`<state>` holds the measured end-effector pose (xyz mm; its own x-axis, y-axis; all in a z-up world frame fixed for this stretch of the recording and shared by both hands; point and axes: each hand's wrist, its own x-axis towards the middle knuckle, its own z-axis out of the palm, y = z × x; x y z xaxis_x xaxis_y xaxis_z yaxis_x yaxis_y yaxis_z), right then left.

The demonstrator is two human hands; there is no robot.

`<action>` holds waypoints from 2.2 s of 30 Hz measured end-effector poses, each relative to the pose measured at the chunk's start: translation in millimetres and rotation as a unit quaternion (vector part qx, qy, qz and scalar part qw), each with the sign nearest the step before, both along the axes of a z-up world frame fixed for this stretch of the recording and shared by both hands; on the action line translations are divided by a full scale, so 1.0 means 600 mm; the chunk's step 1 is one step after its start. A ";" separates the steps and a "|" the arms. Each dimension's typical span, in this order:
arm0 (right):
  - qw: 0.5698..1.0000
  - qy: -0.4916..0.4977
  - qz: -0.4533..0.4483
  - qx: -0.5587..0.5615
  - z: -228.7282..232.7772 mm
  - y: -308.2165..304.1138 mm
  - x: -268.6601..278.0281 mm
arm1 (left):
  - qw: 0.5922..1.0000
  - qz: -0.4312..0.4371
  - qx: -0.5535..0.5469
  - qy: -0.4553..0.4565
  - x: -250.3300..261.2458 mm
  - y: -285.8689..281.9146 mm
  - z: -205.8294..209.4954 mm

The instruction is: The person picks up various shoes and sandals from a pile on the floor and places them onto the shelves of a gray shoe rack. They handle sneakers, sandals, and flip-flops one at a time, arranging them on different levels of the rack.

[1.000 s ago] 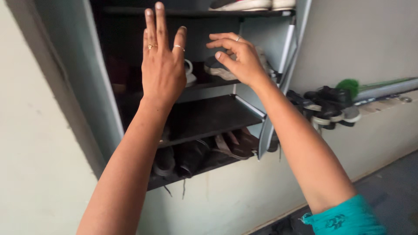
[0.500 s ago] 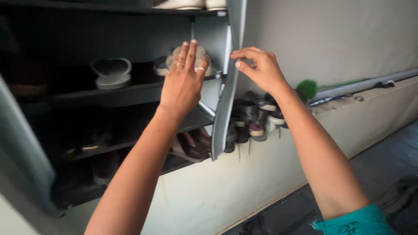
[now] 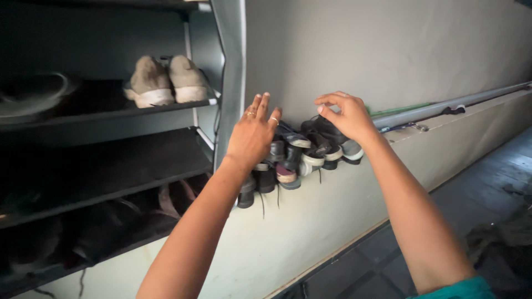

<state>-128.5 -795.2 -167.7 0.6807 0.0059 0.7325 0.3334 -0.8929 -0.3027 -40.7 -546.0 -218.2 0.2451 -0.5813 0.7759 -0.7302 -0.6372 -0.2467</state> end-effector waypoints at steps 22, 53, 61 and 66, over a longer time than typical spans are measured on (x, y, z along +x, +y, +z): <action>0.995 0.084 0.036 0.046 -0.229 -0.127 0.214 | 0.942 0.091 -0.069 0.317 0.197 -0.156 -0.196; 0.925 0.240 0.104 0.277 -0.418 -0.090 0.383 | 0.899 0.100 -0.226 0.361 0.250 -0.231 -0.294; 0.929 0.160 0.185 0.277 -0.422 -0.104 0.404 | 0.930 0.036 -0.235 0.280 0.198 -0.201 -0.250; 0.917 0.154 0.192 0.313 -0.383 -0.089 0.390 | 0.938 0.002 -0.226 0.262 0.169 -0.184 -0.214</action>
<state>105.5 -848.7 -397.4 0.8919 -0.0674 0.4472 0.3996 -0.3455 -0.8491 60.4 -656.4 -346.4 0.6638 -0.2206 0.7146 -0.6726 -0.5939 0.4415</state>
